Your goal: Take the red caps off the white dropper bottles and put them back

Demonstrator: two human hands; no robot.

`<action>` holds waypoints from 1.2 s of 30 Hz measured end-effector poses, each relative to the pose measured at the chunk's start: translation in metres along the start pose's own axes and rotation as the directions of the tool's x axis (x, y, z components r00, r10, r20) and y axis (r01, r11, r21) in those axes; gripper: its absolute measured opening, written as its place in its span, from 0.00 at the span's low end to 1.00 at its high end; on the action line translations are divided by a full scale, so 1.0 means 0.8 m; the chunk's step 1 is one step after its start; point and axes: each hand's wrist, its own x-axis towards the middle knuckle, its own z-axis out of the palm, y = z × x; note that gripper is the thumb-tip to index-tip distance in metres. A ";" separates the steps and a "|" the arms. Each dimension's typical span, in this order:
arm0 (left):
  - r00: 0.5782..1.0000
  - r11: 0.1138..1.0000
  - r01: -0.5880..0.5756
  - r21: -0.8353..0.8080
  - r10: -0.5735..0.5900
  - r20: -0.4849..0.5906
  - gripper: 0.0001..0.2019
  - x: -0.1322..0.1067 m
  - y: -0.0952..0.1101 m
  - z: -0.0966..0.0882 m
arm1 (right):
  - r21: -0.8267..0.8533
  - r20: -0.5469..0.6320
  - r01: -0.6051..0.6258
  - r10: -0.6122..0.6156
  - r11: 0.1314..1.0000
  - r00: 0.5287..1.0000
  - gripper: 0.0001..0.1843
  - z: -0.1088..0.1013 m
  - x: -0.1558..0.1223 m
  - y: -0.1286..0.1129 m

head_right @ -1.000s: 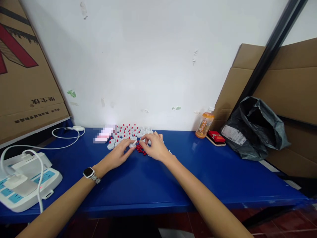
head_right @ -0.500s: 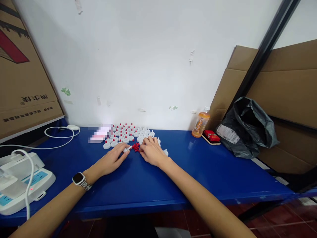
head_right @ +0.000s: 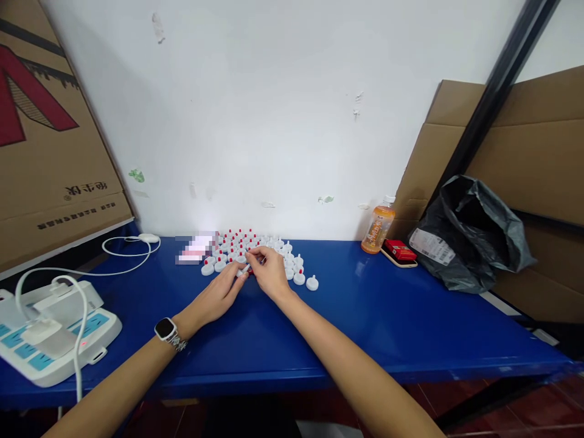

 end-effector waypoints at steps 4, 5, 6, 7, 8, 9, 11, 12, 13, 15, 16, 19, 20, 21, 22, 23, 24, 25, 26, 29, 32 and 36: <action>0.999 1.000 0.009 0.005 -0.009 -0.044 0.13 0.001 0.000 0.002 | 0.097 -0.051 -0.040 0.045 0.995 0.998 0.12 0.016 -0.005 -0.003; 0.999 1.000 0.004 0.005 -0.004 -0.052 0.13 0.002 0.000 0.003 | 0.102 -0.061 -0.038 0.044 0.994 0.997 0.11 0.016 -0.006 -0.005; 0.998 1.000 -0.001 0.006 0.001 -0.058 0.13 0.002 0.001 0.003 | 0.104 -0.073 -0.034 0.041 0.994 0.996 0.11 0.016 -0.007 -0.007; 0.998 1.000 -0.005 0.007 0.005 -0.064 0.13 0.002 0.001 0.004 | 0.105 -0.087 -0.028 0.037 0.994 0.995 0.10 0.015 -0.009 -0.009; 0.998 1.000 -0.008 0.005 0.009 -0.069 0.13 0.002 0.002 0.004 | 0.105 -0.105 -0.020 0.031 0.994 0.994 0.10 0.014 -0.009 -0.011; 0.997 1.000 -0.011 -0.001 0.011 -0.072 0.13 0.002 0.003 0.005 | 0.102 -0.124 -0.010 0.023 0.995 0.992 0.10 0.013 -0.010 -0.012; 0.997 1.000 -0.020 -0.014 0.019 -0.070 0.12 0.001 0.004 0.005 | 0.093 -0.160 0.005 0.010 0.996 0.987 0.09 0.012 -0.012 -0.014; 0.998 1.000 -0.025 -0.016 0.024 -0.066 0.12 0.001 0.004 0.005 | 0.089 -0.169 0.007 0.008 0.996 0.986 0.09 0.012 -0.013 -0.014; 0.998 0.999 -0.030 -0.013 0.029 -0.061 0.11 0.001 0.005 0.005 | 0.088 -0.169 0.002 0.013 0.996 0.986 0.09 0.013 -0.015 -0.014; 0.998 0.999 -0.037 0.003 0.037 -0.060 0.11 0.000 0.006 0.005 | 0.103 -0.153 -0.014 0.029 0.995 0.988 0.10 0.015 -0.018 -0.015; 0.997 0.999 -0.038 0.009 0.039 -0.065 0.10 -0.001 0.007 0.006 | 0.118 -0.147 -0.019 0.037 0.993 0.988 0.11 0.016 -0.019 -0.015; 0.995 0.999 -0.046 0.019 0.048 -0.085 0.10 -0.001 0.008 0.006 | 0.160 -0.156 -0.009 0.034 0.987 0.987 0.12 0.018 -0.021 -0.014; 0.994 0.998 -0.050 0.026 0.052 -0.091 0.10 0.000 0.008 0.006 | 0.167 -0.170 0.004 0.025 0.986 0.985 0.12 0.017 -0.020 -0.014; 0.994 0.998 -0.052 0.036 0.055 -0.096 0.10 0.000 0.008 0.006 | 0.167 -0.190 0.019 0.013 0.986 0.982 0.12 0.016 -0.019 -0.014; 0.993 0.998 -0.053 0.045 0.057 -0.100 0.10 0.000 0.007 0.006 | 0.165 -0.208 0.032 0.003 0.986 0.978 0.12 0.015 -0.018 -0.013; 0.993 0.997 -0.051 0.054 0.057 -0.101 0.10 0.000 0.007 0.006 | 0.165 -0.221 0.039 -0.002 0.985 0.975 0.12 0.013 -0.017 -0.013; 0.993 0.997 -0.050 0.062 0.056 -0.101 0.11 0.000 0.006 0.006 | 0.169 -0.226 0.039 0.000 0.985 0.974 0.13 0.012 -0.017 -0.013; 0.994 0.996 -0.050 0.068 0.056 -0.098 0.11 0.000 0.006 0.006 | 0.177 -0.219 0.033 0.007 0.984 0.976 0.13 0.011 -0.017 -0.012; 0.994 0.996 -0.051 0.071 0.058 -0.094 0.11 -0.001 0.005 0.006 | 0.188 -0.200 0.025 0.013 0.982 0.980 0.13 0.011 -0.018 -0.012; 0.994 0.995 -0.061 0.084 0.068 -0.090 0.12 -0.002 0.005 0.006 | 0.208 -0.154 0.022 0.011 0.978 0.988 0.13 0.012 -0.022 -0.012; 0.992 0.994 -0.065 0.082 0.073 -0.103 0.12 -0.002 0.006 0.006 | 0.204 -0.163 0.037 -0.004 0.978 0.987 0.14 0.016 -0.026 -0.011; 0.986 0.994 -0.080 0.074 0.090 -0.141 0.16 -0.002 0.004 0.009 | 0.239 -0.178 0.038 0.005 0.970 0.984 0.17 0.021 -0.027 -0.007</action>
